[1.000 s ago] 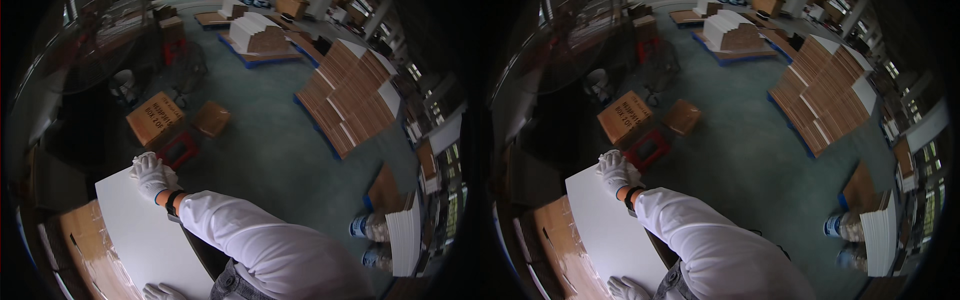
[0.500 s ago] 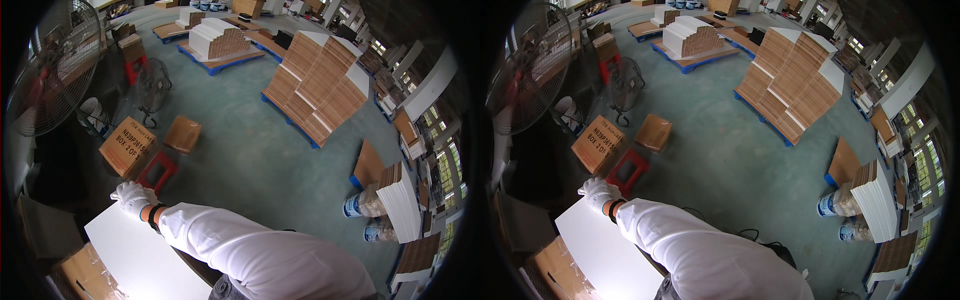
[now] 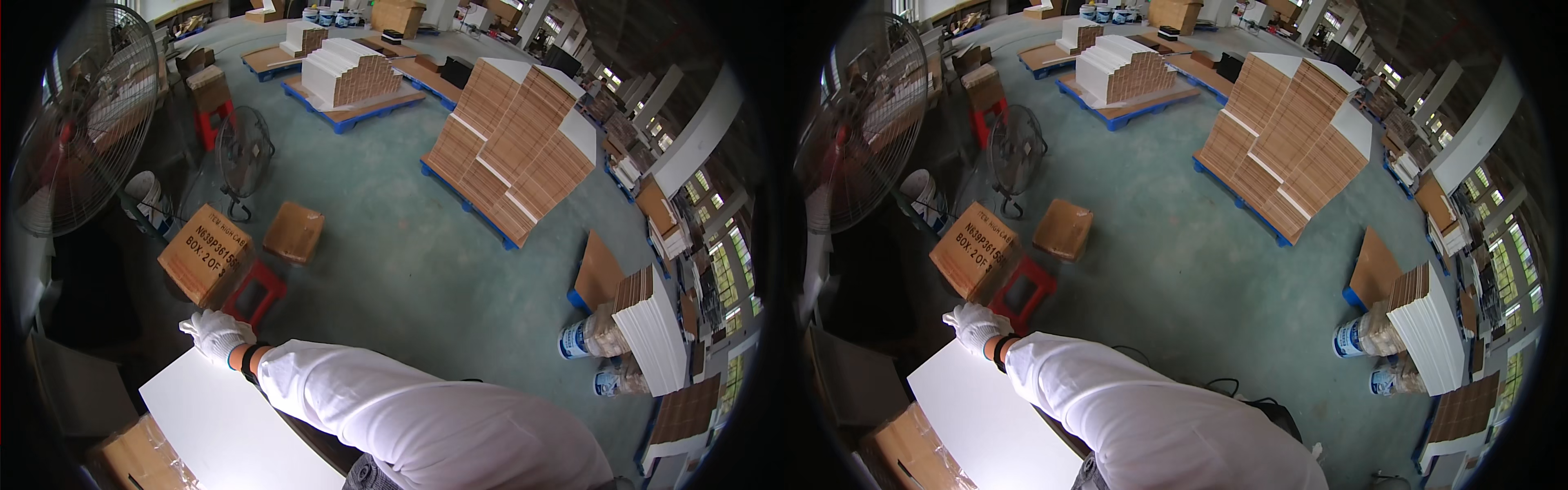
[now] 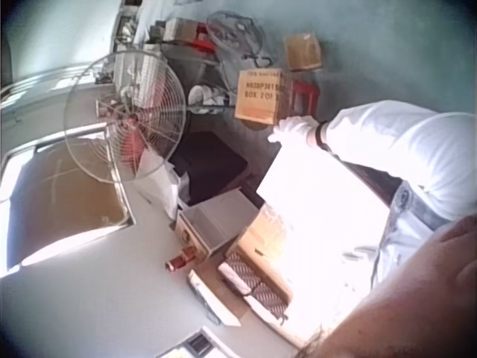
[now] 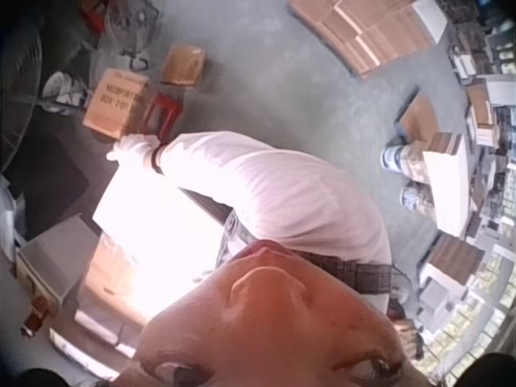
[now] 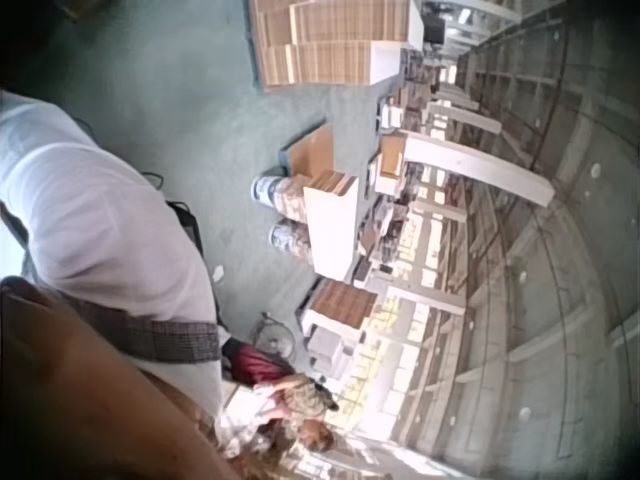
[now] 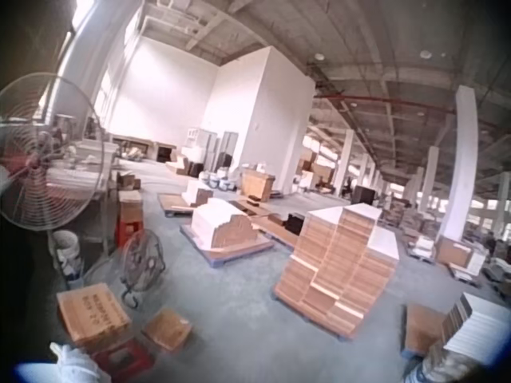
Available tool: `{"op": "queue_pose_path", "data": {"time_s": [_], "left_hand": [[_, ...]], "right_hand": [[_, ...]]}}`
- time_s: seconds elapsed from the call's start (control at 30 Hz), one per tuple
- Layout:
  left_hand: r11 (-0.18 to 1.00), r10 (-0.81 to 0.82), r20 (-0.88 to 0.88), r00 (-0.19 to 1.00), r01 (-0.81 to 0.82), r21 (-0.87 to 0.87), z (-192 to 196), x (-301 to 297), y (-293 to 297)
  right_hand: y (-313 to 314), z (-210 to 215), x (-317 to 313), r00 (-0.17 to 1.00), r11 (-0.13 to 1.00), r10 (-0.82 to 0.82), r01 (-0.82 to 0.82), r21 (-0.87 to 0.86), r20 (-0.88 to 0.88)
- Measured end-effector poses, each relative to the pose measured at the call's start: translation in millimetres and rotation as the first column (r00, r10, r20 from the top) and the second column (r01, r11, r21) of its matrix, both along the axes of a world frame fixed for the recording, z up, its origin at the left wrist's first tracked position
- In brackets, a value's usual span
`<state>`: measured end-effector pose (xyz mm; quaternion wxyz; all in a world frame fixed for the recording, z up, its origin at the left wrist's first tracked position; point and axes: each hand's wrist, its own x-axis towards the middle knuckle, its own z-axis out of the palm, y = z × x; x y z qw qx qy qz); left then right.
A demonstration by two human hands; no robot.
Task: The person wipes a white board with a cloth, moves it to a stack, and brings another board to the table. They wipe the second board, scrape its edges with a blade, and wipe it again before moving it aside to scrape and wipe a third board.
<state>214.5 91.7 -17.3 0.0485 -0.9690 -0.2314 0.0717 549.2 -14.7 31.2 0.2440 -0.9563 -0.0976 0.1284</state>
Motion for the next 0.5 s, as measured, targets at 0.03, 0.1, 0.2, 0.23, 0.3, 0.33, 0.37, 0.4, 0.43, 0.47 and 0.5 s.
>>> {"op": "queue_pose_path", "data": {"time_s": [0.03, 0.1, 0.2, 0.23, 0.3, 0.33, 0.37, 0.4, 0.43, 0.47, 0.5], "left_hand": [[1.000, -0.014, -0.002, 1.000, 0.014, -0.004, -0.5, 3.4, -2.6], [1.000, -0.018, -0.007, 1.000, 0.018, -0.006, -0.9, 5.8, -3.7], [1.000, -0.021, -0.014, 1.000, 0.021, -0.006, -0.8, 8.7, -3.0], [0.999, -0.032, -0.010, 0.999, 0.032, -0.008, -0.1, 11.5, -5.7], [0.999, -0.034, -0.018, 0.999, 0.034, -0.005, 0.0, 11.6, -5.1], [1.000, -0.025, -0.021, 0.999, 0.025, -0.004, -0.5, 9.7, -4.0], [1.000, -0.015, -0.024, 1.000, 0.015, -0.002, -0.2, 8.2, -3.5], [1.000, -0.008, -0.026, 1.000, 0.008, -0.003, 0.2, 7.1, -2.2], [1.000, -0.007, -0.025, 1.000, 0.007, 0.001, 0.2, 7.2, -3.4], [1.000, -0.005, -0.026, 1.000, 0.005, 0.001, 0.8, 7.1, -3.7], [1.000, -0.019, -0.022, 1.000, 0.019, 0.000, 1.4, 8.8, -6.4]], "right_hand": [[-0.8, -11.7, 4.3, 1.000, 1.000, -0.019, 0.018, 0.007, 0.007], [-0.7, -20.0, 7.2, 0.999, 0.999, -0.031, 0.031, 0.016, 0.013], [1.0, -19.6, 4.9, 0.995, 0.984, -0.104, 0.102, 0.144, 0.002], [1.6, -35.9, 12.0, 0.995, 0.988, -0.095, 0.089, 0.130, 0.042], [8.2, -52.9, 15.7, 0.995, 0.991, -0.068, 0.059, 0.118, 0.077], [12.6, -56.5, 15.5, 0.996, 0.993, -0.044, 0.035, 0.111, 0.076], [18.4, -60.1, 14.6, 0.997, 0.995, -0.016, 0.008, 0.104, 0.074], [23.4, -65.5, 14.9, 0.997, 0.994, -0.007, -0.001, 0.107, 0.075], [26.3, -73.6, 17.9, 0.972, 0.985, 0.154, -0.138, -0.099, 0.175], [30.6, -81.4, 20.6, 0.915, 0.917, 0.328, -0.248, -0.313, 0.237], [31.3, -93.0, 27.3, 0.916, 0.920, 0.318, -0.236, -0.313, 0.244]]}}
